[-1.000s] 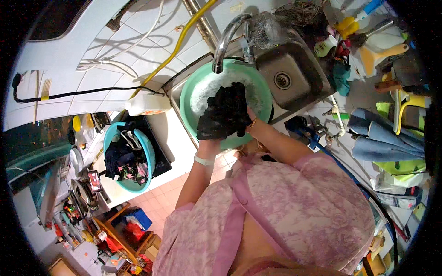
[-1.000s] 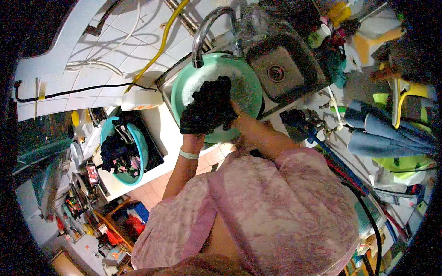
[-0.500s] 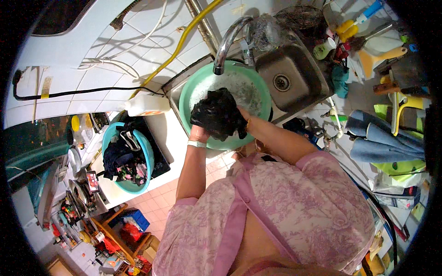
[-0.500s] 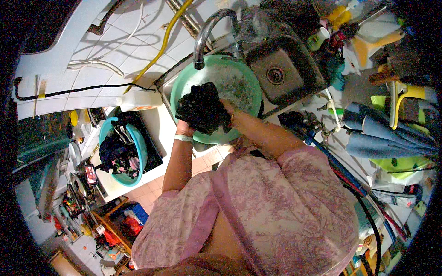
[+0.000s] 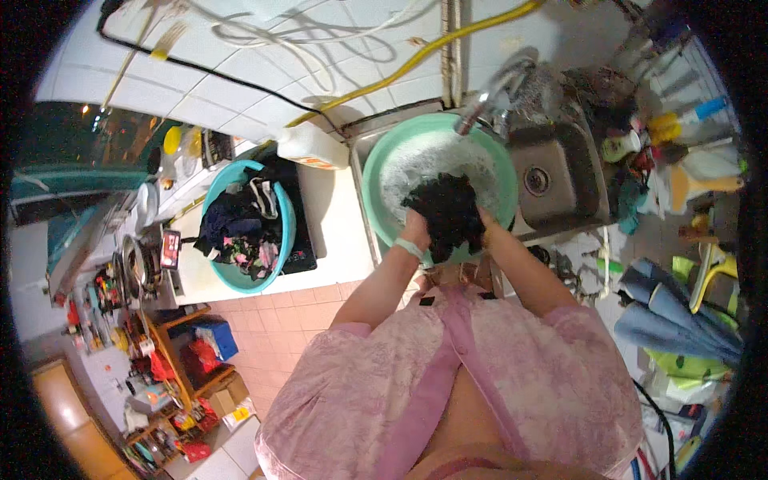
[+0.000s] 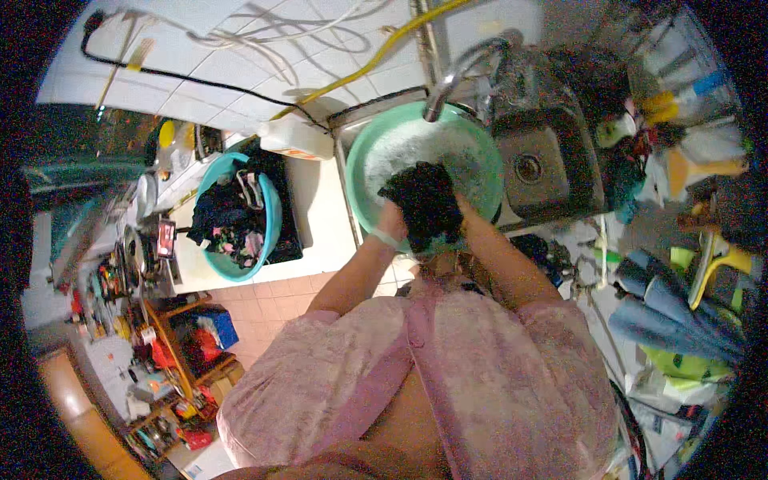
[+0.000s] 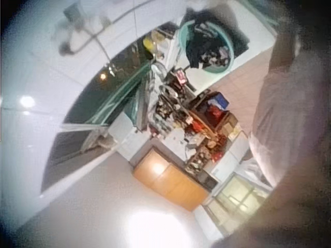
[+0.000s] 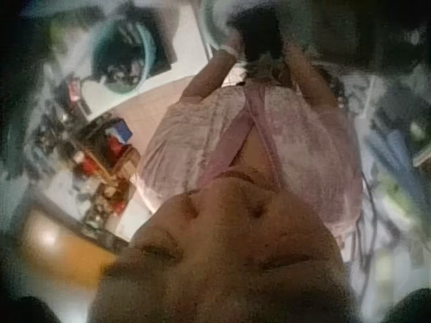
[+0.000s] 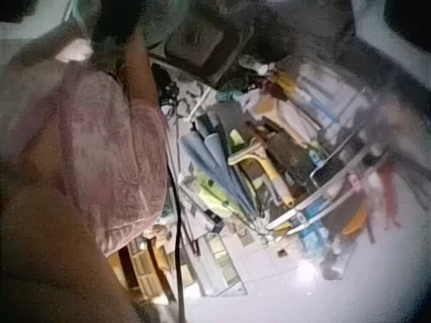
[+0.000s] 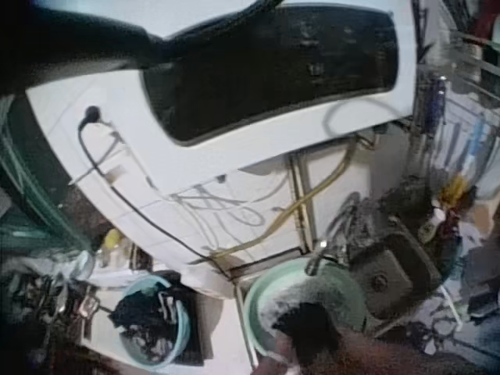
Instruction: The person washes several pieces of dark laundry by hand in a green basin with soapy water, rinses the items, and later washes a lighter piece of fabric under running water from a faucet.
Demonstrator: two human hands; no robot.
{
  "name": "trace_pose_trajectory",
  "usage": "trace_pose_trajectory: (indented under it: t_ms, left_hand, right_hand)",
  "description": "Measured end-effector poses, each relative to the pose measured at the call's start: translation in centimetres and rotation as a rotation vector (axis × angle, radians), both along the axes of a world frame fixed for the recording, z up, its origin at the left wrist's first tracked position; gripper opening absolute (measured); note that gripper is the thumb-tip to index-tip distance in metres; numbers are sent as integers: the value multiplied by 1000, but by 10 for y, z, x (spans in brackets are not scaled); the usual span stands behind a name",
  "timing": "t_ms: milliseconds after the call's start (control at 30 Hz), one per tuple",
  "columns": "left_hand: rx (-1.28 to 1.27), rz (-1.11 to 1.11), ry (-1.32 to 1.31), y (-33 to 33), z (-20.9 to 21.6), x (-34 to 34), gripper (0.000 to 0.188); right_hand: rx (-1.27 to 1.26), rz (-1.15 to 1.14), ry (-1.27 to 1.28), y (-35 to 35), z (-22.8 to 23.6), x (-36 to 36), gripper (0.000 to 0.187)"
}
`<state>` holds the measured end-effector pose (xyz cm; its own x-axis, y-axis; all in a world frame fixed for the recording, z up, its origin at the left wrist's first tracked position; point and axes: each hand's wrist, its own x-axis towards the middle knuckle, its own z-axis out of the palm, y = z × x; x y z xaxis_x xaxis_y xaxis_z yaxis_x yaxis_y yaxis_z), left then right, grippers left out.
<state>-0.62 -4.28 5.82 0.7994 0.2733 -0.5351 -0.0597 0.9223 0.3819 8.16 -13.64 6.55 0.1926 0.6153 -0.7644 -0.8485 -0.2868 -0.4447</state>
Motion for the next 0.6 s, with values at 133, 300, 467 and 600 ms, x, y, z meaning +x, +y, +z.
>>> trace_pose_trajectory:
  t_ms: [133,300,467,600]
  left_hand:
    - [95,-22,-110,-3,-11,-20,35]
    - [186,70,16,38,-4,-28,34]
    - [97,314,-18,85,44,-84,38]
    - [450,185,-578,172,69,-194,43]
  right_hand:
    - [179,138,-226,-22,-19,6,38]
    - [-24,110,-260,-11,-14,15,40]
    - [14,235,-254,-28,-31,35,37]
    - [-94,268,-363,-40,-13,32,36]
